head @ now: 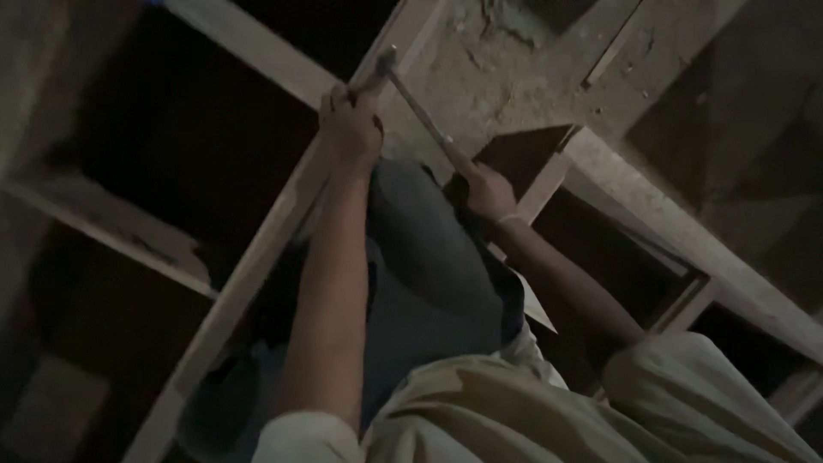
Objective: The person hammers nails into a wooden frame using a hammer. They repeatedly position nails and strike them to secure the frame components.
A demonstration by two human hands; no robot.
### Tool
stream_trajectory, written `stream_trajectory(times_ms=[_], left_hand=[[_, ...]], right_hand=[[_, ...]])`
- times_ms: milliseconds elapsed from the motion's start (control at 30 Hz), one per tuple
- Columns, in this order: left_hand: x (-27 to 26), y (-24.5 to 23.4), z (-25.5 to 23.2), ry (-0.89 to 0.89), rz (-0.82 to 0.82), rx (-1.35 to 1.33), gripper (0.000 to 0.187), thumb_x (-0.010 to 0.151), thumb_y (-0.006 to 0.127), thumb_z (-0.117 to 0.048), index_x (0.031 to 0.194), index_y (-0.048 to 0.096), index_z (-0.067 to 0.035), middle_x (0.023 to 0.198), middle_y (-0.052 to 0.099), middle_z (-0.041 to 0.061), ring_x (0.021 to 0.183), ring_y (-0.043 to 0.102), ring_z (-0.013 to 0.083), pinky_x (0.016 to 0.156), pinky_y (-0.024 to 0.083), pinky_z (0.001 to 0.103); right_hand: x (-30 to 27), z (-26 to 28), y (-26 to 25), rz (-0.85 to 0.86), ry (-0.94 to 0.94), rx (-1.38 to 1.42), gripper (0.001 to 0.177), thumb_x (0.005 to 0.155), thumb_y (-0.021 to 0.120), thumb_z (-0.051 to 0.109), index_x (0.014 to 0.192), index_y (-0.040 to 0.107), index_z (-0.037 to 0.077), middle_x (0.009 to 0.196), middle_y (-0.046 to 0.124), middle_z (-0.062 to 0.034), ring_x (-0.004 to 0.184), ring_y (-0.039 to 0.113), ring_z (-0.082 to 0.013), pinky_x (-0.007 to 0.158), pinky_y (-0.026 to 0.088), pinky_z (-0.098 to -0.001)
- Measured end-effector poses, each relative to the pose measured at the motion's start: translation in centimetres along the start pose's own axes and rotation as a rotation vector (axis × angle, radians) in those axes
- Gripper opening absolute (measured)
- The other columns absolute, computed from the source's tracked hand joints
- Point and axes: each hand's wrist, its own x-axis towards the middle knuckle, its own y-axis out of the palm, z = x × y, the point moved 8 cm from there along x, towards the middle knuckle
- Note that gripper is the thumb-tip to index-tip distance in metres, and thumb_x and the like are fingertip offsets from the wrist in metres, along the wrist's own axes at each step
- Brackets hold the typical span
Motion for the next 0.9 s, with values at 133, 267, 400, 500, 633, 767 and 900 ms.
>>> stream_trajectory(times_ms=[133, 267, 400, 500, 633, 767, 900], left_hand=[[-0.2, -2.4, -1.7, -0.153, 0.165, -0.01, 0.035, 0.091, 0.065, -0.012, 0.122, 0.065, 0.005, 0.122, 0.064, 0.028, 0.11, 0.059, 0.0436, 0.095, 0.051, 0.052], [-1.5, -6.2, -6.5, -0.292, 0.394, -0.137, 0.044, 0.093, 0.068, -0.018, 0.131, 0.062, 0.005, 0.119, 0.064, 0.025, 0.111, 0.061, 0.0415, 0.093, 0.051, 0.051], [-5.2, -7.2, -13.0, -0.205, 0.622, -0.329, 0.032, 0.091, 0.066, -0.013, 0.121, 0.066, -0.002, 0.114, 0.067, 0.02, 0.103, 0.067, 0.036, 0.09, 0.054, 0.047], [-5.0, -7.3, -14.1, -0.174, 0.524, -0.308, 0.03, 0.092, 0.062, -0.01, 0.119, 0.065, 0.002, 0.114, 0.065, 0.02, 0.098, 0.069, 0.0338, 0.085, 0.057, 0.044], [-5.0, -6.7, -14.2, -0.121, 0.448, -0.243, 0.022, 0.097, 0.058, -0.011, 0.114, 0.063, 0.002, 0.114, 0.063, 0.02, 0.098, 0.068, 0.0364, 0.081, 0.059, 0.043], [-4.9, -5.7, -14.6, -0.076, 0.461, -0.264, 0.024, 0.101, 0.054, -0.011, 0.12, 0.058, 0.005, 0.117, 0.061, 0.024, 0.095, 0.068, 0.0379, 0.079, 0.059, 0.043], [-3.6, -4.2, -12.8, -0.245, 0.465, -0.52, 0.029, 0.103, 0.054, -0.013, 0.128, 0.054, 0.002, 0.118, 0.064, 0.023, 0.101, 0.069, 0.039, 0.081, 0.057, 0.047]], right_hand=[[-1.5, -1.7, 1.1, 0.008, 0.413, 0.528, 0.024, 0.1, 0.071, 0.01, 0.122, 0.063, 0.001, 0.097, 0.068, -0.0153, 0.087, 0.066, -0.0245, 0.079, 0.055, -0.0415], [-1.2, -0.3, 0.7, -0.006, 0.54, 1.416, 0.029, 0.096, 0.065, 0.007, 0.125, 0.062, 0.004, 0.103, 0.07, -0.0096, 0.09, 0.069, -0.0213, 0.08, 0.057, -0.0379], [-0.7, 1.7, 0.0, -0.005, 0.436, 1.883, 0.035, 0.103, 0.066, 0.021, 0.134, 0.062, 0.006, 0.098, 0.07, -0.0112, 0.072, 0.064, -0.0214, 0.053, 0.049, -0.0323], [-0.3, 0.2, 0.2, -0.116, 0.497, 1.729, 0.036, 0.099, 0.062, 0.022, 0.132, 0.063, 0.007, 0.101, 0.069, -0.0094, 0.083, 0.068, -0.0209, 0.07, 0.057, -0.0372], [-1.1, -1.0, 3.4, -0.084, 0.709, 2.017, 0.032, 0.094, 0.063, 0.021, 0.12, 0.067, 0.002, 0.099, 0.072, -0.0135, 0.084, 0.073, -0.0251, 0.075, 0.06, -0.0386], [0.1, -1.2, 2.4, -0.003, 0.499, 2.127, 0.024, 0.104, 0.068, 0.019, 0.117, 0.067, -0.001, 0.099, 0.071, -0.0155, 0.082, 0.07, -0.0263, 0.073, 0.057, -0.0405], [0.2, -0.9, 1.1, -0.042, 0.525, 2.12, 0.017, 0.1, 0.069, 0.014, 0.113, 0.065, 0.004, 0.091, 0.07, -0.0101, 0.076, 0.07, -0.0232, 0.067, 0.058, -0.0398]])
